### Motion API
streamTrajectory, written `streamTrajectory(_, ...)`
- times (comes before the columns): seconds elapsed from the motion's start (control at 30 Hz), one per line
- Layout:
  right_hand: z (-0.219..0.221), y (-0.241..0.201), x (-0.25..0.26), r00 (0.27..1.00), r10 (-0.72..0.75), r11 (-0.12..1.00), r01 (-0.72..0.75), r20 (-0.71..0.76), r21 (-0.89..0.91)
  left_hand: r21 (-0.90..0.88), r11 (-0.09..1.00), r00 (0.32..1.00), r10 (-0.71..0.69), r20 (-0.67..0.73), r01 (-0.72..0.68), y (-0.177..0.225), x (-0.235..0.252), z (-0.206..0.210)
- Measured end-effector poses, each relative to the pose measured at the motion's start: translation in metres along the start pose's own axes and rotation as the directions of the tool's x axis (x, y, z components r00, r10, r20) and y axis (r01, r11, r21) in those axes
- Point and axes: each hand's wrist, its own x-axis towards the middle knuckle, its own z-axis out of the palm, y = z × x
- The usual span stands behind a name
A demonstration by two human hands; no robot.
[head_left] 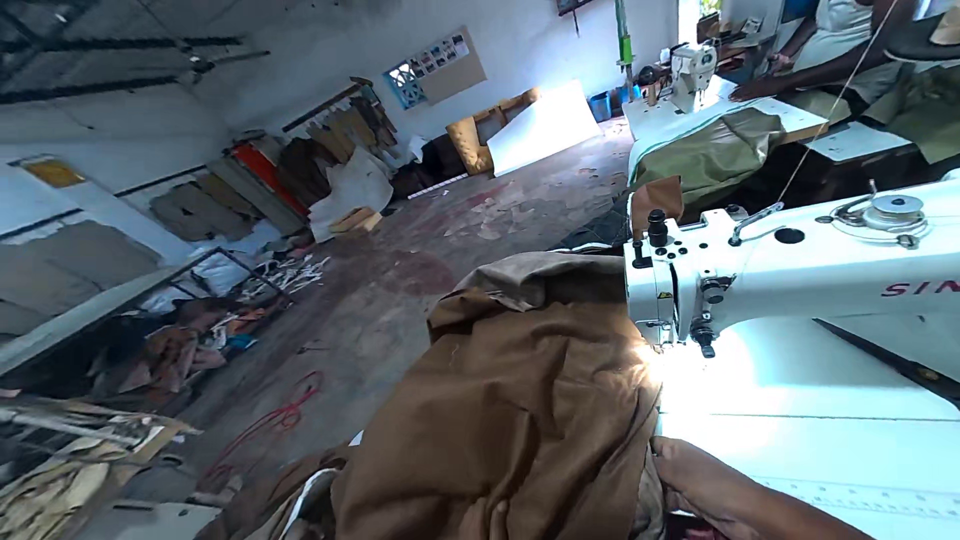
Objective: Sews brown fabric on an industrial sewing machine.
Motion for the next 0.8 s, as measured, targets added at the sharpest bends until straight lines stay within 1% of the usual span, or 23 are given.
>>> streamTrajectory(0.03, -0.001, -0.001, -0.001, 1.000, 0.000, 1.000, 0.000, 0.004, -0.008, -0.033, 0.999, 0.998, 0.025, -0.052, -0.026, 0.001, 0.008, -0.006)
streamTrajectory(0.07, -0.002, 0.000, -0.001, 1.000, -0.003, 1.000, 0.003, -0.001, -0.015, -0.043, 0.996, 0.988, 0.076, -0.131, -0.082, 0.003, 0.019, -0.015)
streamTrajectory(0.13, -0.001, 0.002, -0.003, 0.999, -0.023, 1.000, 0.023, -0.029, 0.002, 0.056, 0.977, 0.932, 0.213, -0.292, -0.206, 0.022, 0.047, -0.044)
streamTrajectory(0.17, 0.000, 0.002, -0.005, 0.999, -0.033, 0.999, 0.034, -0.042, 0.024, 0.146, 0.961, 0.903, 0.271, -0.334, -0.235, 0.034, 0.063, -0.060)
streamTrajectory(0.2, 0.001, 0.002, -0.008, 0.998, -0.042, 0.997, 0.045, -0.050, 0.056, 0.252, 0.934, 0.861, 0.338, -0.380, -0.255, 0.044, 0.080, -0.071)
streamTrajectory(0.23, 0.001, 0.003, -0.012, 0.997, -0.055, 0.992, 0.061, -0.056, 0.107, 0.341, 0.896, 0.803, 0.418, -0.426, -0.285, 0.054, 0.097, -0.077)
streamTrajectory(0.27, 0.000, 0.004, -0.015, 0.995, -0.076, 0.983, 0.085, -0.060, 0.165, 0.432, 0.843, 0.728, 0.512, -0.456, -0.322, 0.064, 0.112, -0.082)
streamTrajectory(0.33, -0.003, 0.006, -0.023, 0.987, -0.123, 0.956, 0.146, -0.102, 0.256, 0.520, 0.746, 0.648, 0.645, -0.405, -0.417, 0.101, 0.125, -0.101)
streamTrajectory(0.37, -0.005, 0.005, -0.029, 0.982, -0.140, 0.942, 0.171, -0.125, 0.288, 0.563, 0.692, 0.594, 0.704, -0.389, -0.451, 0.115, 0.134, -0.108)
streamTrajectory(0.47, -0.008, 0.004, -0.046, 0.970, -0.170, 0.908, 0.222, -0.173, 0.356, 0.667, 0.531, 0.396, 0.844, -0.361, -0.523, 0.142, 0.167, -0.120)
streamTrajectory(0.5, -0.009, 0.005, -0.050, 0.966, -0.174, 0.901, 0.235, -0.192, 0.365, 0.692, 0.490, 0.350, 0.870, -0.348, -0.529, 0.147, 0.181, -0.121)
streamTrajectory(0.53, -0.009, 0.006, -0.053, 0.962, -0.176, 0.892, 0.245, -0.208, 0.379, 0.695, 0.483, 0.363, 0.872, -0.328, -0.533, 0.150, 0.195, -0.119)
streamTrajectory(0.57, -0.011, 0.009, -0.055, 0.961, -0.170, 0.884, 0.247, -0.217, 0.397, 0.681, 0.510, 0.437, 0.849, -0.298, -0.526, 0.152, 0.207, -0.114)
streamTrajectory(0.6, -0.013, 0.011, -0.056, 0.962, -0.160, 0.876, 0.243, -0.222, 0.417, 0.669, 0.557, 0.556, 0.792, -0.251, -0.492, 0.154, 0.217, -0.108)
streamTrajectory(0.63, -0.015, 0.012, -0.056, 0.962, -0.147, 0.869, 0.237, -0.231, 0.434, 0.671, 0.598, 0.674, 0.713, -0.195, -0.438, 0.156, 0.224, -0.100)
streamTrajectory(0.67, -0.016, 0.012, -0.054, 0.961, -0.130, 0.865, 0.230, -0.245, 0.446, 0.677, 0.630, 0.777, 0.615, -0.136, -0.381, 0.158, 0.229, -0.092)
streamTrajectory(0.7, -0.018, 0.012, -0.052, 0.959, -0.110, 0.862, 0.223, -0.262, 0.454, 0.680, 0.653, 0.838, 0.536, -0.103, -0.334, 0.159, 0.233, -0.085)
streamTrajectory(0.73, -0.019, 0.010, -0.050, 0.958, -0.089, 0.862, 0.212, -0.274, 0.461, 0.661, 0.678, 0.855, 0.508, -0.103, -0.323, 0.159, 0.233, -0.079)
streamTrajectory(0.77, -0.020, 0.007, -0.048, 0.959, -0.066, 0.863, 0.193, -0.275, 0.467, 0.607, 0.710, 0.841, 0.527, -0.123, -0.357, 0.160, 0.228, -0.075)
streamTrajectory(0.8, -0.021, 0.005, -0.046, 0.964, -0.041, 0.869, 0.164, -0.261, 0.468, 0.532, 0.738, 0.811, 0.566, -0.151, -0.416, 0.164, 0.217, -0.074)
